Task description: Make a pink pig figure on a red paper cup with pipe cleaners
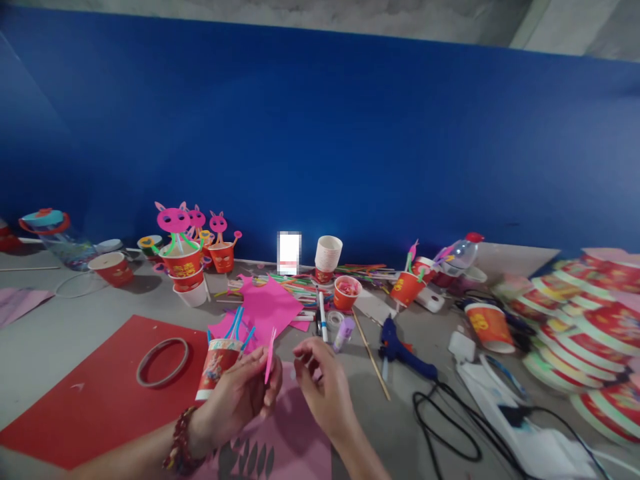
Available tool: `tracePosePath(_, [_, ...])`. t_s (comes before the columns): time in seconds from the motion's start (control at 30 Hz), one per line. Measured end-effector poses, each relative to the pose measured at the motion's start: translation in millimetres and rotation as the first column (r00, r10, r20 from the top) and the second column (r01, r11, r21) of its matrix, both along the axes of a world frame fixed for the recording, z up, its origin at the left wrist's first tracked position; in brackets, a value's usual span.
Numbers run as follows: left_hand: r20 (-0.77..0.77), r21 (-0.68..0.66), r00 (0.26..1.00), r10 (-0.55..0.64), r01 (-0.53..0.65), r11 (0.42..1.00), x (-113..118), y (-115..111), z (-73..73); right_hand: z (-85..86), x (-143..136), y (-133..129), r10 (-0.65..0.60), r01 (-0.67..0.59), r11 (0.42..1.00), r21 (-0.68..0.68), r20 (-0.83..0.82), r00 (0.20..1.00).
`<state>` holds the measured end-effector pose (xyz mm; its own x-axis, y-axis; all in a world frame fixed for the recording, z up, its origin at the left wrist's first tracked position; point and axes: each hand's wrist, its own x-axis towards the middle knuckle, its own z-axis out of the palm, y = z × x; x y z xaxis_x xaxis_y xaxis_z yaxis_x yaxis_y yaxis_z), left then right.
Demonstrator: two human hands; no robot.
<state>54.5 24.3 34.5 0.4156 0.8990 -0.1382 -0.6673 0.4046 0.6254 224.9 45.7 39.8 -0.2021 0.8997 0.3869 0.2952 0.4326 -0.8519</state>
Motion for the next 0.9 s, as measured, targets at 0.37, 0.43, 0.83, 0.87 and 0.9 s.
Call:
tracePosePath(0.37, [0.286, -0.068, 0.872, -0.398, 0.433, 0.899, 2, -14, -10.2, -2.7, -16, -11, 0.178, -0.421, 0.853, -0.308, -0.588, 0.789])
tracePosePath(0.43, [0.120, -0.106, 0.908, -0.402, 0.414, 0.904, 3, -12, -8.9, -3.0, -13, -9, 0.148, -0.411, 0.853, -0.322, -0.606, 0.781])
tracePosePath(0.83, [-0.450, 0.286, 0.866, 0.218, -0.091, 0.954, 0, -6, 2.7, -0.1, -1, 0, 0.113, -0.247, 0.946, -0.211, -0.499, 0.859])
tracePosePath(0.87, [-0.468, 0.301, 0.851, 0.238, -0.100, 0.948, 1, -6, 2.4, -1.7, -3, -1, 0.116, -0.264, 0.936, -0.234, -0.503, 0.856])
tracePosePath(0.9, [-0.487, 0.316, 0.838, 0.247, -0.094, 0.944, 2, -6, 2.8, -3.0, -4, -1, 0.116, -0.276, 0.927, -0.255, -0.503, 0.857])
